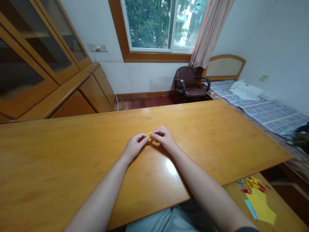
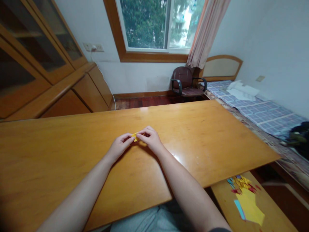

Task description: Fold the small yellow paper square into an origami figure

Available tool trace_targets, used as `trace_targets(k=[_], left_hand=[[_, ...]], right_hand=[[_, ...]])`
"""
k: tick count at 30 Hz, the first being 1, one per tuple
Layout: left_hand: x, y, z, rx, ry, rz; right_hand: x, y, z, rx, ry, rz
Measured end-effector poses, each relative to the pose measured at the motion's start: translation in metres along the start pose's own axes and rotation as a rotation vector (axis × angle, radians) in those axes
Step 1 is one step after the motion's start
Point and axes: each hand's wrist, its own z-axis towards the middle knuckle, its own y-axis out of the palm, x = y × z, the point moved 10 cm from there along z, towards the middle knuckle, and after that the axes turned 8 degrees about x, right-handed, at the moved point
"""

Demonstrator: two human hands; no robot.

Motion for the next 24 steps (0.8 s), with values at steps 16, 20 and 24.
trace_targets(k=[16, 20, 24], left_hand=[[0.001, -0.004, 0.002, 0.025, -0.068, -0.136], [-0.003, -0.004, 0.002, 0.022, -0.077, -0.152], [-0.01, -0.004, 0.003, 0.013, -0.089, -0.161]], right_hand=[[-0.029, 0.007, -0.009, 0.007, -0.258, -0.217], [-0.032, 0.008, -0.011, 0.0, -0.28, -0.231], [-0.033, 0.009, -0.012, -0.012, -0.284, -0.228]])
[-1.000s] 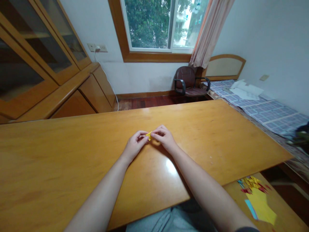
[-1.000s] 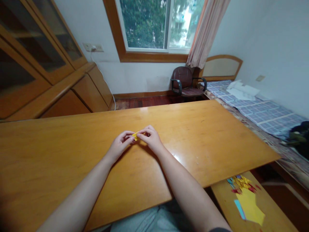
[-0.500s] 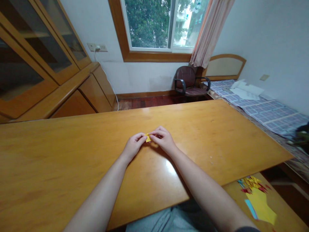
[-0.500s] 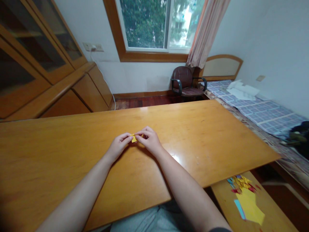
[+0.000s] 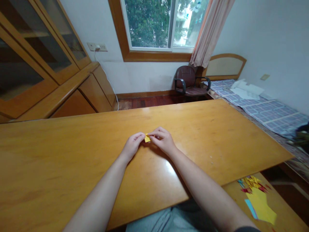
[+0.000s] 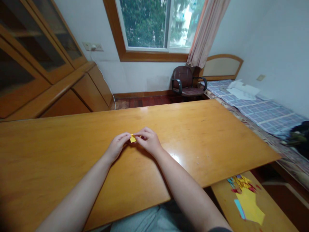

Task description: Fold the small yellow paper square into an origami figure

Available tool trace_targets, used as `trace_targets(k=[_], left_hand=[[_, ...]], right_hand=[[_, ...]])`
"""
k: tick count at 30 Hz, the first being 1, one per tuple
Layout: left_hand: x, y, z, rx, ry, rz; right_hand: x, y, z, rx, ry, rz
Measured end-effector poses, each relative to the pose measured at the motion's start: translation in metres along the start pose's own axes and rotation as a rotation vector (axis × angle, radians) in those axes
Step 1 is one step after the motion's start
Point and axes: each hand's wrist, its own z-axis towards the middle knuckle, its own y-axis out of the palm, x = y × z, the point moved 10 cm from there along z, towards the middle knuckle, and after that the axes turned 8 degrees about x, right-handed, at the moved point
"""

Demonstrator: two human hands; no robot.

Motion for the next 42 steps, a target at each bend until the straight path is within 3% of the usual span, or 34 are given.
trace_targets(k=[6, 16, 29, 36, 42], left_hand=[[-0.002, -0.001, 0.001, 0.0, -0.004, -0.018], [0.017, -0.001, -0.002, 0.035, 0.059, 0.087], [0.004, 0.002, 0.0, -0.017, -0.004, 0.035], [0.01, 0.001, 0.0, 0.012, 0.048, 0.084], [0.017, 0.003, -0.003, 0.027, 0.094, 0.137]], right_hand=[[-0.004, -0.001, 0.0, 0.006, -0.013, 0.017], [-0.005, 0.0, 0.0, 0.005, -0.037, 0.029], [-0.006, 0.0, 0.0, 0.006, -0.061, 0.055], [0.001, -0.003, 0.002, 0.018, 0.034, 0.091], [0.025, 0.004, -0.001, -0.013, 0.22, 0.172]])
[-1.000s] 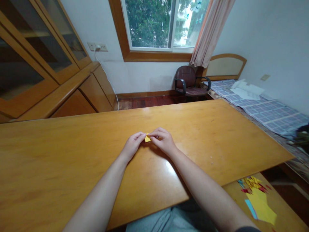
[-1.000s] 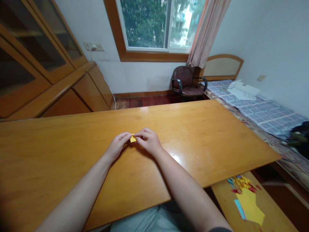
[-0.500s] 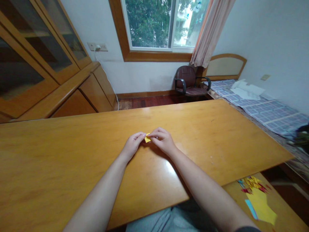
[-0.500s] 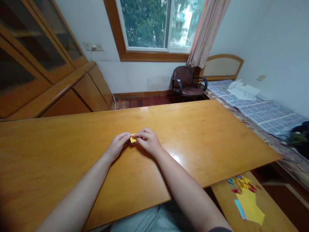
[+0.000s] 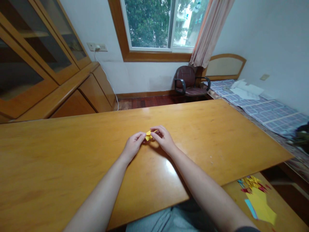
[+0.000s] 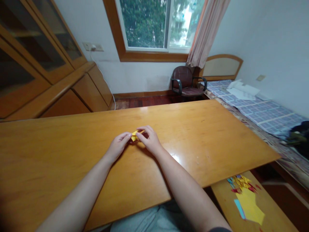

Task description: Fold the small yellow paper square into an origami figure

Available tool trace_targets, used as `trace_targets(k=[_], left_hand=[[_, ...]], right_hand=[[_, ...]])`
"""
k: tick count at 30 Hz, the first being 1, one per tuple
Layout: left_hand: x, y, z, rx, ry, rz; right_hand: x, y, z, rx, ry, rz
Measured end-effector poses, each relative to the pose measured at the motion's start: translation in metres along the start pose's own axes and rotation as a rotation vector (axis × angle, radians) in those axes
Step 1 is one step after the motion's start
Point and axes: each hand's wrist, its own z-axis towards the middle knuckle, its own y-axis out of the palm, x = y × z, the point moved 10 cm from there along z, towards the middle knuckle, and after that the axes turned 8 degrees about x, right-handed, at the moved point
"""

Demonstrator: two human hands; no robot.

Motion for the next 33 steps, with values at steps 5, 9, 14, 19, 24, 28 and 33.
trace_targets(k=[5, 9, 14, 19, 24, 28, 33], left_hand=[[0.0, 0.0, -0.001, 0.002, 0.006, 0.039], [-0.001, -0.001, -0.001, 0.0, 0.002, 0.052], [-0.007, 0.001, 0.0, -0.021, -0.019, 0.0], [-0.01, 0.005, -0.001, -0.072, -0.052, -0.052], [-0.006, 0.007, -0.002, -0.1, -0.061, -0.041], [-0.002, 0.007, -0.002, -0.089, -0.065, -0.046], [0.0, 0.0, -0.001, -0.019, -0.07, -0.058]], right_hand=[[0.016, 0.009, -0.003, -0.043, 0.115, 0.053], [0.018, 0.008, -0.002, -0.028, 0.149, 0.138], [0.02, 0.007, 0.0, -0.018, 0.172, 0.206], [0.019, 0.006, 0.0, -0.026, 0.159, 0.235], [0.018, 0.009, -0.002, -0.061, 0.166, 0.244], [0.019, 0.01, -0.002, -0.068, 0.175, 0.267], [0.023, 0.012, -0.002, -0.066, 0.199, 0.291]])
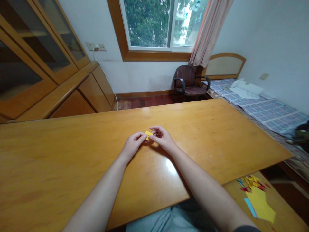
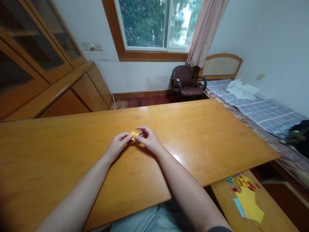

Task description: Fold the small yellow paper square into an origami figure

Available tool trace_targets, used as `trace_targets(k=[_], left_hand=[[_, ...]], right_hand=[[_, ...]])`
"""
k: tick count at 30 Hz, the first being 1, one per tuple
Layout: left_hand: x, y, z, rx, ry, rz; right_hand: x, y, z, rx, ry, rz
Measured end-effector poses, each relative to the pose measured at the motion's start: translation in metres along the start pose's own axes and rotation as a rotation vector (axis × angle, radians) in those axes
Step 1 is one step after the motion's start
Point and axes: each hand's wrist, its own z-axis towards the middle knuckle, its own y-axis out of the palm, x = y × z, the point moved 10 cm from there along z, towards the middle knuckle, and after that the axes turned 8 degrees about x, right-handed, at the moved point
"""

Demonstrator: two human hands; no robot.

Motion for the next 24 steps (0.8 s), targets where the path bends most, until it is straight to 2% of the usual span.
trace_targets(k=[3, 11, 15, 24], left_hand=[[-0.001, -0.001, 0.001, 0.011, 0.0, -0.017], [-0.008, 0.006, -0.001, -0.068, -0.024, 0.067], [-0.007, 0.008, -0.003, -0.107, -0.021, 0.133], [-0.006, 0.012, -0.006, -0.17, -0.024, 0.129]], right_hand=[[0.001, 0.0, 0.001, 0.01, 0.016, 0.008], [-0.004, -0.009, 0.005, 0.089, 0.0, 0.066], [-0.004, -0.006, 0.005, 0.071, -0.002, 0.102], [-0.002, -0.002, 0.002, 0.029, 0.051, 0.111]])
